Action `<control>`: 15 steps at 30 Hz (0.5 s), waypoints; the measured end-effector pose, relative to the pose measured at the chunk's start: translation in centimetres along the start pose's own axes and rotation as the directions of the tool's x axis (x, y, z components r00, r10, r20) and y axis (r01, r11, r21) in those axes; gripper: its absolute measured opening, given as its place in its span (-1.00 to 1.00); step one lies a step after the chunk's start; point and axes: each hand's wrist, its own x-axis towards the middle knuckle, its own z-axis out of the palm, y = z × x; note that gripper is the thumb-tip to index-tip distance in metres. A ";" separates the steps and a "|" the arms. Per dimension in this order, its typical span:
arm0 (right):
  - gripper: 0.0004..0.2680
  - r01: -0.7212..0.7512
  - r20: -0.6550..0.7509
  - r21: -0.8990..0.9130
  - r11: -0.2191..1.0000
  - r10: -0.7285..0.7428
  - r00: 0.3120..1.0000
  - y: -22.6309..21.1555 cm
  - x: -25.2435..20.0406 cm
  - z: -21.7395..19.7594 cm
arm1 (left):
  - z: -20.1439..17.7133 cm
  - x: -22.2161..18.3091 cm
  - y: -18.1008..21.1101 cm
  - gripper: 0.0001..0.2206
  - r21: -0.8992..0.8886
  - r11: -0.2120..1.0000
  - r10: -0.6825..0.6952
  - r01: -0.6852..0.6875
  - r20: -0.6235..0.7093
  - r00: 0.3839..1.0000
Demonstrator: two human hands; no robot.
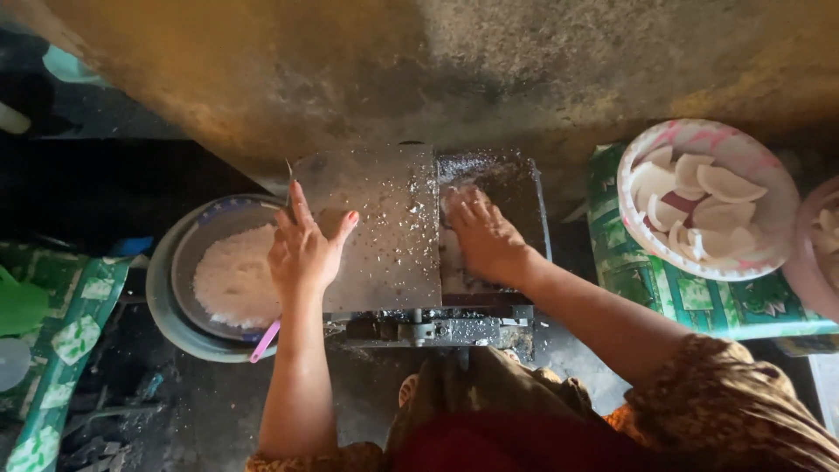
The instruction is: Grating coconut meat using a mechanical grater into a bowl.
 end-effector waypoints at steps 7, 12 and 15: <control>-0.44 0.097 0.129 0.076 0.992 -0.106 0.986 3.1 1.0 -1.7 | 0.3 0.0 -0.5 -0.12 0.003 1.000 0.008 -0.008 -0.021 1.000; -0.35 0.206 0.196 0.216 0.954 -0.250 0.948 4.2 0.7 -6.4 | 0.4 -0.1 -0.6 -0.13 -0.020 1.000 -0.009 0.009 -0.007 1.000; -0.20 0.262 0.122 0.283 0.923 -0.305 0.944 4.1 1.4 -3.2 | 0.0 -0.2 -0.3 -0.13 -0.017 1.000 -0.015 0.015 -0.002 1.000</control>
